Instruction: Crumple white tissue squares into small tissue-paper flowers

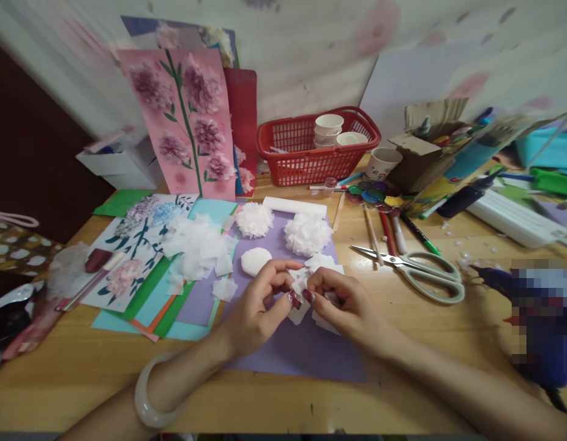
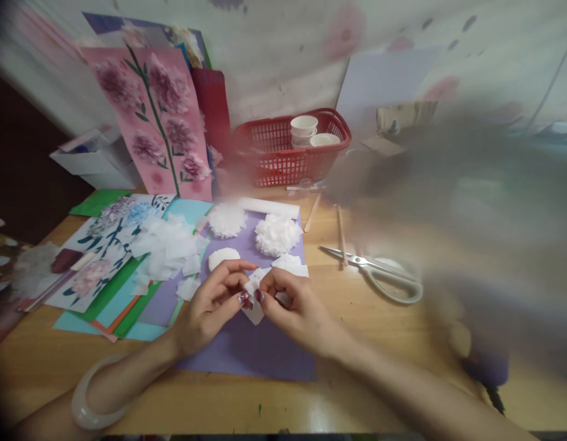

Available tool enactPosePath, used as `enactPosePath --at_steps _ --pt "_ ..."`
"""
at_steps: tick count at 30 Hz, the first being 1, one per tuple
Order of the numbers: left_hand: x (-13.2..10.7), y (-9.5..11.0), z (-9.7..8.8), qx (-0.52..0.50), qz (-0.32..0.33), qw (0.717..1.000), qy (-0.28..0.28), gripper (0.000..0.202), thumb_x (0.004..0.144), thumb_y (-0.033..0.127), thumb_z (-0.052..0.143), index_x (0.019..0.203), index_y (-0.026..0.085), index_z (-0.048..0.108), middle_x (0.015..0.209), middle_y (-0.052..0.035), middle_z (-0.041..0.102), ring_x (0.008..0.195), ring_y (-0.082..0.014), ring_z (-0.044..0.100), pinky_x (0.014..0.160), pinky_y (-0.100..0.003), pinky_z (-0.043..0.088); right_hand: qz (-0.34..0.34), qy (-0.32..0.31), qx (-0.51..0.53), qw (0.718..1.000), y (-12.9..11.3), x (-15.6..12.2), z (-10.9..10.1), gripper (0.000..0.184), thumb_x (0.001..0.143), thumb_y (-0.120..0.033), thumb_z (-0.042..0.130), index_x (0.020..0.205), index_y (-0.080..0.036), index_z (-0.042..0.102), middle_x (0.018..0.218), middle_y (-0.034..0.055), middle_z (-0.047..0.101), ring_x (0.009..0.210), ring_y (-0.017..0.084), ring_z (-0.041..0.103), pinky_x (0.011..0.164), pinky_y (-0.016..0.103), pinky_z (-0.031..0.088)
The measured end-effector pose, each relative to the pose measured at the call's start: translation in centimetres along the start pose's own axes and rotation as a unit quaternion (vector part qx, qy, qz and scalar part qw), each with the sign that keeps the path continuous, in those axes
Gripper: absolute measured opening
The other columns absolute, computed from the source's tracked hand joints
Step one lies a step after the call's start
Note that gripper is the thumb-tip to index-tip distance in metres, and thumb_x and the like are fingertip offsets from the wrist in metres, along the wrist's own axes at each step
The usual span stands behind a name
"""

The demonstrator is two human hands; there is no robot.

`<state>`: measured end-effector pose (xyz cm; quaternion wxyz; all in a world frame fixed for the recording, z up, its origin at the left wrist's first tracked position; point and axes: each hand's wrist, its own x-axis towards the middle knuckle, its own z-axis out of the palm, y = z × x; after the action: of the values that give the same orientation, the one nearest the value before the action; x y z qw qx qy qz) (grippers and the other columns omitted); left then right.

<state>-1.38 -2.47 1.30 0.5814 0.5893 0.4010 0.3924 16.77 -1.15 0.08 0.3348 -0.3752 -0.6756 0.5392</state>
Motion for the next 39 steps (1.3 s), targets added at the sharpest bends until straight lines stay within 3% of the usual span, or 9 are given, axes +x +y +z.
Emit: enactPosePath --at_steps 8,15,17,20,23,26,30,34,39 --pt "-0.2 0.1 -0.1 0.013 0.002 0.999 0.036 0.027 0.086 0.019 0.049 0.113 0.017 0.047 0.073 0.0014 0.052 0.067 -0.0112 0.051 0.063 -0.022 0.043 0.034 0.033 0.025 0.999 -0.2 0.1 -0.2 0.017 0.089 -0.031 0.051 0.077 -0.018 0.051 0.064 -0.0038 0.044 0.055 0.009 0.037 0.050 0.022 0.028" --pt "0.4 -1.2 -1.0 -0.009 0.070 0.973 0.221 0.018 0.081 0.015 0.048 0.096 0.019 0.057 0.072 0.0023 0.053 0.060 -0.0099 0.045 0.057 -0.021 0.037 0.083 0.095 0.088 0.988 -0.3 0.3 -0.3 0.023 0.088 -0.037 0.054 0.075 -0.018 0.050 0.058 -0.0065 0.038 0.048 0.007 0.030 0.044 0.021 0.022" --pt "0.5 -1.2 -1.2 0.016 0.085 0.965 0.249 0.016 0.080 0.014 0.045 0.086 0.019 0.060 0.077 0.0005 0.057 0.063 -0.0113 0.047 0.059 -0.022 0.038 0.091 0.103 0.116 0.984 -0.3 0.4 -0.3 0.023 0.087 -0.038 0.056 0.076 -0.019 0.050 0.057 -0.0068 0.037 0.048 0.007 0.029 0.044 0.020 0.021" --pt "0.4 -0.8 -1.1 0.116 0.087 0.969 0.200 0.024 0.082 0.014 0.042 0.076 0.017 0.065 0.075 -0.0020 0.057 0.068 -0.0144 0.052 0.064 -0.026 0.041 0.088 0.098 0.115 0.985 -0.4 0.3 -0.2 0.024 0.086 -0.040 0.057 0.077 -0.018 0.052 0.058 -0.0063 0.038 0.048 0.007 0.030 0.044 0.021 0.022" --pt "0.1 -0.3 -0.7 0.151 0.069 0.978 0.122 0.027 0.085 0.014 0.042 0.086 0.017 0.068 0.077 -0.0032 0.059 0.072 -0.0155 0.056 0.067 -0.027 0.043 0.070 0.073 0.088 0.991 -0.6 0.2 -0.2 0.025 0.087 -0.041 0.055 0.079 -0.017 0.057 0.058 -0.0049 0.040 0.049 0.008 0.032 0.045 0.022 0.024" --pt "0.0 -0.1 -0.4 0.156 0.071 0.981 0.096 0.020 0.086 0.019 0.048 0.091 0.017 0.067 0.081 -0.0039 0.061 0.076 -0.0161 0.058 0.069 -0.027 0.045 0.047 0.054 0.048 0.996 -0.9 0.2 -0.1 0.024 0.087 -0.039 0.054 0.080 -0.017 0.061 0.060 -0.0036 0.044 0.051 0.009 0.035 0.047 0.022 0.027" --pt "0.1 -0.1 -0.2 0.203 0.093 0.969 0.106 0.008 0.081 0.020 0.059 0.083 0.017 0.066 0.077 -0.0035 0.062 0.075 -0.0166 0.058 0.069 -0.027 0.046 0.023 0.031 -0.004 0.999 -1.0 0.2 -0.1 0.024 0.088 -0.037 0.053 0.078 -0.017 0.062 0.060 -0.0022 0.048 0.054 0.011 0.040 0.050 0.023 0.031" --pt "0.3 -0.4 -0.2 0.177 0.085 0.971 0.133 0.011 0.084 0.019 0.056 0.081 0.017 0.067 0.078 -0.0029 0.065 0.075 -0.0148 0.060 0.068 -0.024 0.047 0.052 0.035 0.019 0.998 -0.9 0.1 -0.1 0.025 0.088 -0.038 0.052 0.075 -0.017 0.057 0.055 -0.0048 0.040 0.050 0.009 0.034 0.046 0.022 0.026" --pt "0.9 -1.3 -0.6 0.057 0.025 0.963 0.263 0.016 0.080 0.031 0.065 0.084 0.016 0.069 0.078 -0.0023 0.069 0.073 -0.0141 0.064 0.067 -0.023 0.051 0.071 0.087 0.072 0.991 -0.6 0.0 -0.1 0.023 0.088 -0.036 0.051 0.073 -0.018 0.052 0.057 -0.0055 0.037 0.051 0.009 0.031 0.046 0.022 0.024"
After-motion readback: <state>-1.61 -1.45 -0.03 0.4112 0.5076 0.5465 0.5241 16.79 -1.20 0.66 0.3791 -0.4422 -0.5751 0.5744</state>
